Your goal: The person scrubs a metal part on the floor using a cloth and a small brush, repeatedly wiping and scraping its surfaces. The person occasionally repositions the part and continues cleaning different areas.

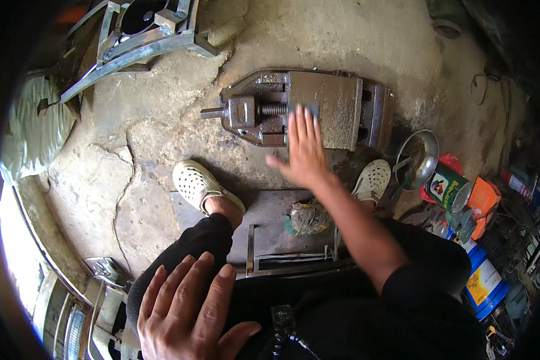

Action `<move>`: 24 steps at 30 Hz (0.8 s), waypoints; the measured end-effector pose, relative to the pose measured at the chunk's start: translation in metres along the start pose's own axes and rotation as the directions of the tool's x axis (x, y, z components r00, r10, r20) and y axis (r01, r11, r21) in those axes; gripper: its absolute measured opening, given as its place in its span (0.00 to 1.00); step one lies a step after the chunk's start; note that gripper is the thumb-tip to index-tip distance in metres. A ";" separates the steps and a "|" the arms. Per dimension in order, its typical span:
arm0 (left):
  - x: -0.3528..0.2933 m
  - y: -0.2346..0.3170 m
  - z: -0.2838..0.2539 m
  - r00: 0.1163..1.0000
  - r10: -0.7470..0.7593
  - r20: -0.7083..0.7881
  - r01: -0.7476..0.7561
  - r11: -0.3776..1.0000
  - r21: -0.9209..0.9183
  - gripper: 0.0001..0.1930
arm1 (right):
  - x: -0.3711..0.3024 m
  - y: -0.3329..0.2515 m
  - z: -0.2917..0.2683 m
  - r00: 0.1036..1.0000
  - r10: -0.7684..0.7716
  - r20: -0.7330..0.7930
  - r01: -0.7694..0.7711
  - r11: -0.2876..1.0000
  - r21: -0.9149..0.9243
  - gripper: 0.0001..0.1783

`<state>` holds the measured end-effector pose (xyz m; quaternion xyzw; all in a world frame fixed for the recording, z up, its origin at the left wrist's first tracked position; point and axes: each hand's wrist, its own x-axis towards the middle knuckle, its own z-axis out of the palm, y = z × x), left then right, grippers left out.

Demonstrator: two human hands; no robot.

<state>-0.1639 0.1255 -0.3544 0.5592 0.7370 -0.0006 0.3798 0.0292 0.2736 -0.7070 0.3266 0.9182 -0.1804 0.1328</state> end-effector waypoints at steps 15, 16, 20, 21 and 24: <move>-0.007 -0.004 0.003 0.999 0.047 0.014 -0.047 0.999 -0.015 0.42 | 0.030 0.006 -0.014 0.992 0.006 -0.123 -0.008 1.000 -0.022 0.65; -0.008 -0.003 0.004 0.999 0.037 0.014 -0.037 0.999 0.005 0.42 | 0.056 0.014 -0.022 0.988 0.038 -0.147 -0.042 0.999 -0.022 0.65; -0.006 -0.005 0.001 1.000 0.009 0.012 -0.009 0.999 -0.037 0.45 | 0.020 0.016 -0.013 0.998 0.005 -0.065 -0.007 0.999 -0.037 0.65; -0.004 -0.006 -0.001 0.998 0.062 -0.014 -0.062 0.996 -0.062 0.42 | -0.007 0.012 -0.014 0.995 0.021 0.098 -0.017 0.999 -0.036 0.67; 0.000 -0.011 -0.002 0.986 0.153 -0.066 -0.158 0.984 -0.082 0.36 | -0.020 0.031 -0.013 0.982 0.015 0.189 -0.001 0.997 -0.075 0.71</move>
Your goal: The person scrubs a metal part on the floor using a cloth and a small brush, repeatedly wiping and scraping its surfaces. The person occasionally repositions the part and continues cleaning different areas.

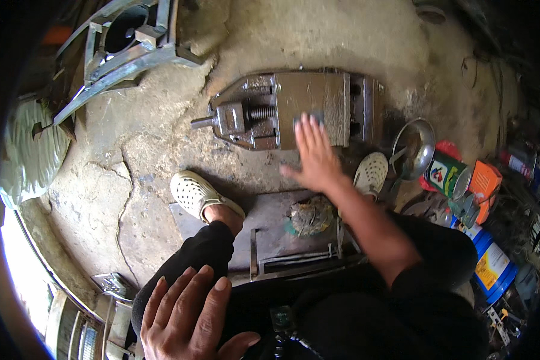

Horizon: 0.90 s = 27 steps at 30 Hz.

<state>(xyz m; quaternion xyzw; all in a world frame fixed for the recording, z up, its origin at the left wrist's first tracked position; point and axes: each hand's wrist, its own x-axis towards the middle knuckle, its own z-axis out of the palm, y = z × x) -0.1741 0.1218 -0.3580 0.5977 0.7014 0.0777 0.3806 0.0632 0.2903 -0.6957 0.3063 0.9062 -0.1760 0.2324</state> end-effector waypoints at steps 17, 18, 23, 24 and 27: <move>-0.002 0.003 -0.004 1.000 -0.013 0.015 0.012 1.000 0.008 0.37 | 0.015 0.030 -0.018 0.974 0.107 -0.198 -0.098 0.994 0.054 0.66; -0.003 0.003 -0.004 1.000 -0.009 0.009 0.009 1.000 0.004 0.37 | -0.009 0.024 -0.007 0.991 0.099 -0.087 -0.095 0.994 0.054 0.67; -0.002 0.001 -0.003 0.999 -0.016 0.041 0.017 1.000 -0.015 0.37 | 0.017 0.048 -0.016 0.940 0.118 -0.319 -0.113 0.993 0.034 0.66; -0.003 0.002 -0.003 0.999 -0.027 0.042 0.027 1.000 -0.013 0.36 | 0.034 0.052 -0.031 0.940 0.181 -0.290 -0.170 0.983 0.063 0.60; -0.003 0.001 -0.006 1.000 -0.013 0.025 0.013 1.000 -0.005 0.36 | 0.020 0.056 -0.023 0.961 0.147 -0.235 -0.150 0.989 0.005 0.64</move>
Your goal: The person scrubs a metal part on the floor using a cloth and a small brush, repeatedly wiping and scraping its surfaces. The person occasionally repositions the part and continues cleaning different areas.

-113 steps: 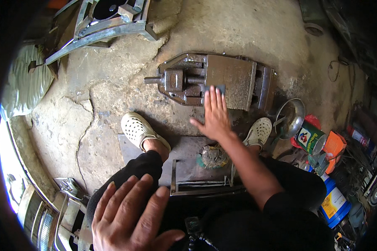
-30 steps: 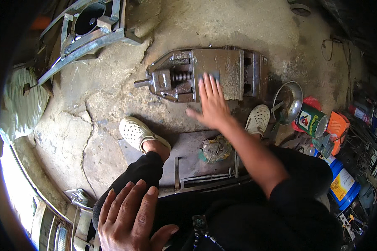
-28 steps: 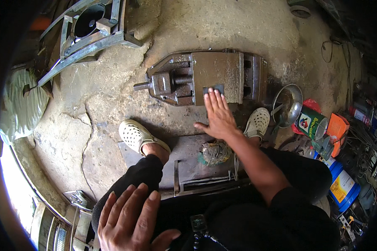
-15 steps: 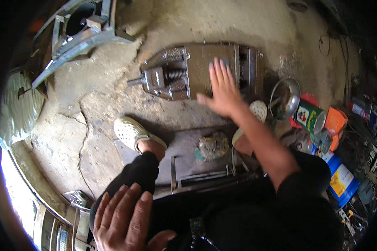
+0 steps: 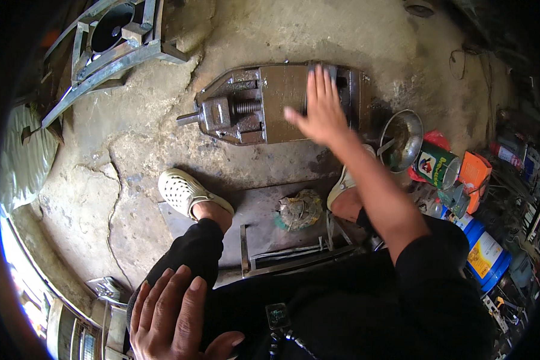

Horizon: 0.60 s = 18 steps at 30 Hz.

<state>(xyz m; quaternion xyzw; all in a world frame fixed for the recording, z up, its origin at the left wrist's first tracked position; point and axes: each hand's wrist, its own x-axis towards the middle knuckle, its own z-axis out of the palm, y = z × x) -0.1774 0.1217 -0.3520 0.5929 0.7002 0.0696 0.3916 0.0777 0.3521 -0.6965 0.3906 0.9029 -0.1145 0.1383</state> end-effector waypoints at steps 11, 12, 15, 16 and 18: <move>0.000 0.000 0.003 0.999 -0.009 -0.039 0.010 1.000 0.011 0.36 | -0.012 0.013 0.000 0.997 -0.016 -0.077 0.016 1.000 -0.005 0.62; 0.001 -0.001 0.003 0.999 -0.008 -0.045 0.008 1.000 0.003 0.36 | -0.040 0.011 0.006 1.000 -0.010 0.006 0.009 1.000 0.021 0.64; 0.004 -0.002 0.001 0.998 0.006 -0.062 -0.007 1.000 -0.012 0.37 | -0.080 0.013 0.022 0.966 0.057 0.252 -0.055 0.998 -0.014 0.66; 0.006 -0.002 0.000 0.999 0.022 -0.049 -0.023 1.000 -0.013 0.37 | -0.067 0.015 0.021 0.998 0.027 0.058 -0.028 0.999 0.023 0.65; 0.007 0.000 0.000 1.000 0.013 -0.024 -0.013 1.000 0.001 0.37 | -0.025 0.023 0.013 0.987 0.037 -0.154 -0.036 0.999 0.012 0.67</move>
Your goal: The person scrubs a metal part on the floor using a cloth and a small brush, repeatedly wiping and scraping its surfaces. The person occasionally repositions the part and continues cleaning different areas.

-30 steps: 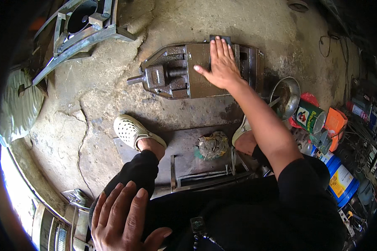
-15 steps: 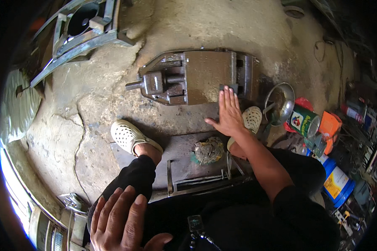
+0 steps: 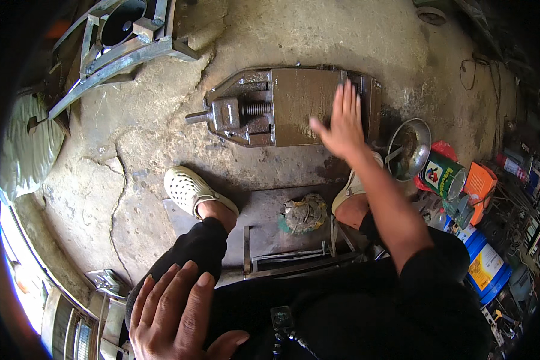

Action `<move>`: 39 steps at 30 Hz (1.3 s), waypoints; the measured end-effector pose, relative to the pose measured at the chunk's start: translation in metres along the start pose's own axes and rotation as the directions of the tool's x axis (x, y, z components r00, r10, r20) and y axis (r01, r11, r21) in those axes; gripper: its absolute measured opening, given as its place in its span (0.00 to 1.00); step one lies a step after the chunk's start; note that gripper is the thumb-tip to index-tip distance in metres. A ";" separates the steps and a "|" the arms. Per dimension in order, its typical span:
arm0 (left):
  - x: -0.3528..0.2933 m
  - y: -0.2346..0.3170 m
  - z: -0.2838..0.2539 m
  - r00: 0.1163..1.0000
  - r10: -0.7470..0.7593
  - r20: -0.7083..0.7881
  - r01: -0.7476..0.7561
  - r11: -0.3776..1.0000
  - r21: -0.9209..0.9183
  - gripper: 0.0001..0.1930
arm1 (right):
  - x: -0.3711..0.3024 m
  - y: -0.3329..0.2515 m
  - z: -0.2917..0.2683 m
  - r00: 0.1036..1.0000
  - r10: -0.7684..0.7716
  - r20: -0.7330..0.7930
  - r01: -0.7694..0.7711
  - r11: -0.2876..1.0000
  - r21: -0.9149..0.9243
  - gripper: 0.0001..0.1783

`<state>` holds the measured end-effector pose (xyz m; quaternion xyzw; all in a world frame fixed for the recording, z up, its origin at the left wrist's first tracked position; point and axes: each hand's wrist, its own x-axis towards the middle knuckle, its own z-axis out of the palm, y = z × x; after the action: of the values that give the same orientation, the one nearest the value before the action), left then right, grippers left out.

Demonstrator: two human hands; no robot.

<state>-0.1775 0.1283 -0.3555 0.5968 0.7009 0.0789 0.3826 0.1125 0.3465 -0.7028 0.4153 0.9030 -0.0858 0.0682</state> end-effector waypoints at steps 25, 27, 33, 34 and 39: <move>-0.003 0.003 0.000 1.000 -0.030 0.004 0.030 1.000 -0.008 0.36 | 0.042 -0.009 -0.005 1.000 -0.025 0.010 0.025 1.000 0.015 0.64; -0.005 0.001 -0.002 1.000 -0.006 0.002 0.006 0.999 -0.035 0.36 | -0.004 -0.023 -0.002 0.991 -0.042 0.128 0.036 0.998 0.050 0.66; -0.007 -0.002 -0.001 0.999 -0.008 0.042 0.010 0.999 -0.035 0.36 | 0.014 -0.013 -0.004 0.993 -0.110 0.043 0.108 0.994 0.027 0.66; -0.007 -0.002 0.000 0.999 -0.030 0.040 0.031 0.999 -0.029 0.36 | 0.020 -0.013 -0.002 0.995 -0.093 0.042 0.091 0.995 0.047 0.65; -0.010 -0.001 -0.003 1.000 0.007 0.002 -0.007 0.999 -0.042 0.37 | -0.036 -0.022 0.000 0.961 0.017 0.276 -0.028 0.999 0.037 0.63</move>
<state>-0.1803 0.1205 -0.3496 0.5912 0.6966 0.0946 0.3954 0.1190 0.3061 -0.6940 0.4110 0.8781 -0.1600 0.1857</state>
